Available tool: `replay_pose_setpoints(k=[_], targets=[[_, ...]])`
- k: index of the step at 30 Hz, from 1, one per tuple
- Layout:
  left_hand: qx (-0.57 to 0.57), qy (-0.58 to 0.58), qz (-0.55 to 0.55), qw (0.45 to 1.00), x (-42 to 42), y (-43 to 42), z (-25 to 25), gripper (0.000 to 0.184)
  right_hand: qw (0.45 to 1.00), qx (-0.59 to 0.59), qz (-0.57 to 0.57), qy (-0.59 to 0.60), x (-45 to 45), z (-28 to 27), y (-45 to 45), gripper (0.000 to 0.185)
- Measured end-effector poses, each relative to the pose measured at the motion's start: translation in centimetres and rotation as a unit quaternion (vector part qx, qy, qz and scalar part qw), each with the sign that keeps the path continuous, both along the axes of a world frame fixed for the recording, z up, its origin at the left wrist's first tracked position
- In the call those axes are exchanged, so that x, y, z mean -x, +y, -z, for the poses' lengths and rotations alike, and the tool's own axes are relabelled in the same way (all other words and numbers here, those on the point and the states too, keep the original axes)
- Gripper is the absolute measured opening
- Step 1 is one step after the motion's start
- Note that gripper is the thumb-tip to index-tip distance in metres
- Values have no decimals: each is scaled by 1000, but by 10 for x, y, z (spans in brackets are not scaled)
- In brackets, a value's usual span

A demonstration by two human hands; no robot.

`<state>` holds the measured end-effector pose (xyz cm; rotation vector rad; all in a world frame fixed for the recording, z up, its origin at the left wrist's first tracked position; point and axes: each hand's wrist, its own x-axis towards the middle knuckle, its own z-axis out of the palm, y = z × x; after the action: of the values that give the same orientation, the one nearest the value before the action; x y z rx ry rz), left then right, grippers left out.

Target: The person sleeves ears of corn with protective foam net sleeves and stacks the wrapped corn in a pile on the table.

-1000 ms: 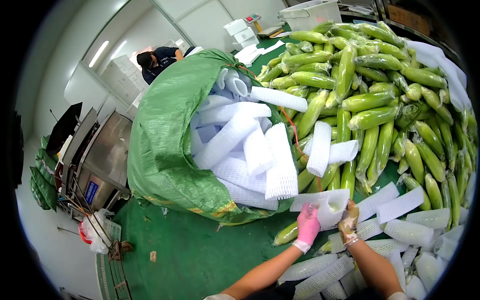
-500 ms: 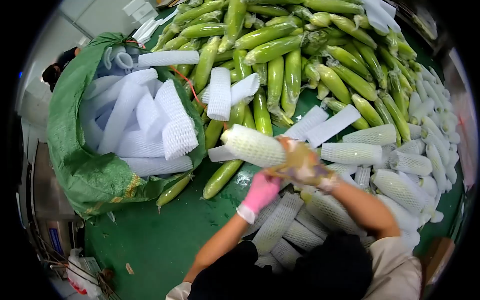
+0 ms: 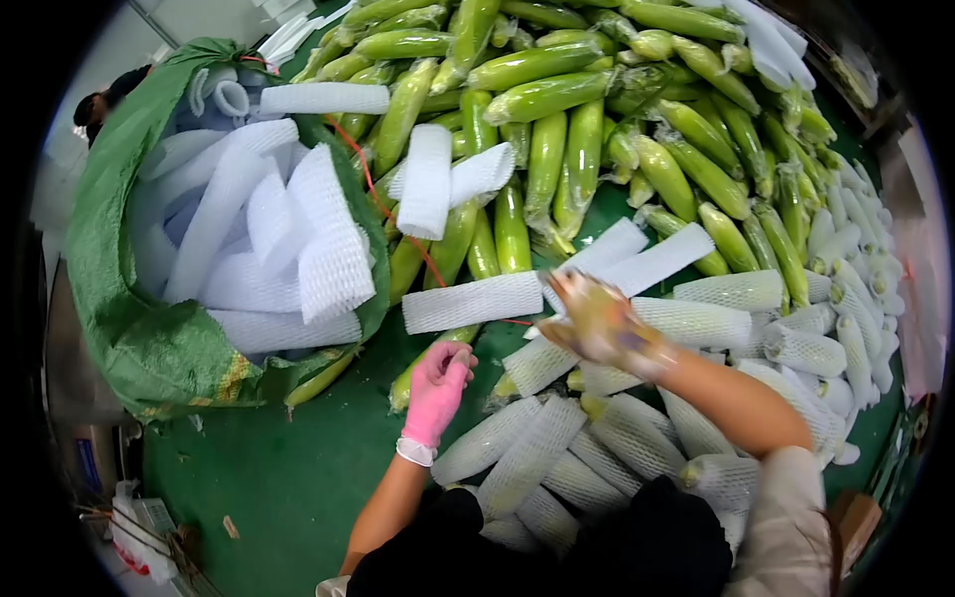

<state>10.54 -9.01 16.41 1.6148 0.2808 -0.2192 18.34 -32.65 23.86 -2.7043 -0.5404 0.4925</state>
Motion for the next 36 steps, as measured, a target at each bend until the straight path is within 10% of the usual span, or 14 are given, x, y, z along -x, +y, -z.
replay_pose_setpoints(k=[5, 13, 15, 17, 18, 19, 25, 27, 28, 29, 30, 31, 33, 36], targets=[[-3, 22, -103, 994, 14, 38, -14, 16, 987, -103, 123, 25, -41, 142, 33, 47], [219, -48, -84, 971, 12, 31, 19, 28, 848, -513, 42, 128, 31, 51, 71, 31], [-291, -267, 97, 914, 24, 33, 37, 36, 821, -474, 133, 290, 32, 63, 107, 32], [-374, -306, 78, 872, 34, 31, 15, 40, 877, -433, 98, 181, 31, 84, 133, 29], [-9, -180, -20, 983, 44, 35, 15, 41, 915, -384, 73, 97, 37, 90, 143, 30], [359, -27, -116, 926, 50, 38, 14, 43, 935, -339, 72, 82, 43, 102, 155, 32], [433, 5, -140, 890, 45, 66, 2, 43, 951, -287, 91, 62, 50, 154, 168, 30], [491, -12, -161, 856, 41, 74, 8, 45, 791, -500, 122, 330, 46, 169, 158, 18], [70, -80, -92, 990, 41, 85, 11, 48, 560, -642, 140, 505, 44, 182, 153, 16], [-365, -129, -4, 922, 40, 92, 21, 51, 269, -717, 145, 627, 42, 196, 152, 15], [-146, -121, -55, 980, 33, 98, 52, 49, 270, -716, 146, 628, 41, 219, 159, 15], [79, -113, -123, 983, 26, 104, 82, 46, 467, -730, 108, 488, 39, 243, 171, 18], [-111, -172, -49, 978, 19, 110, 87, 34, 631, -705, 63, 319, 45, 233, 182, 21], [-87, -48, -17, 995, 17, 145, 141, 21, 402, -725, 213, 518, 63, 201, 176, 27]])
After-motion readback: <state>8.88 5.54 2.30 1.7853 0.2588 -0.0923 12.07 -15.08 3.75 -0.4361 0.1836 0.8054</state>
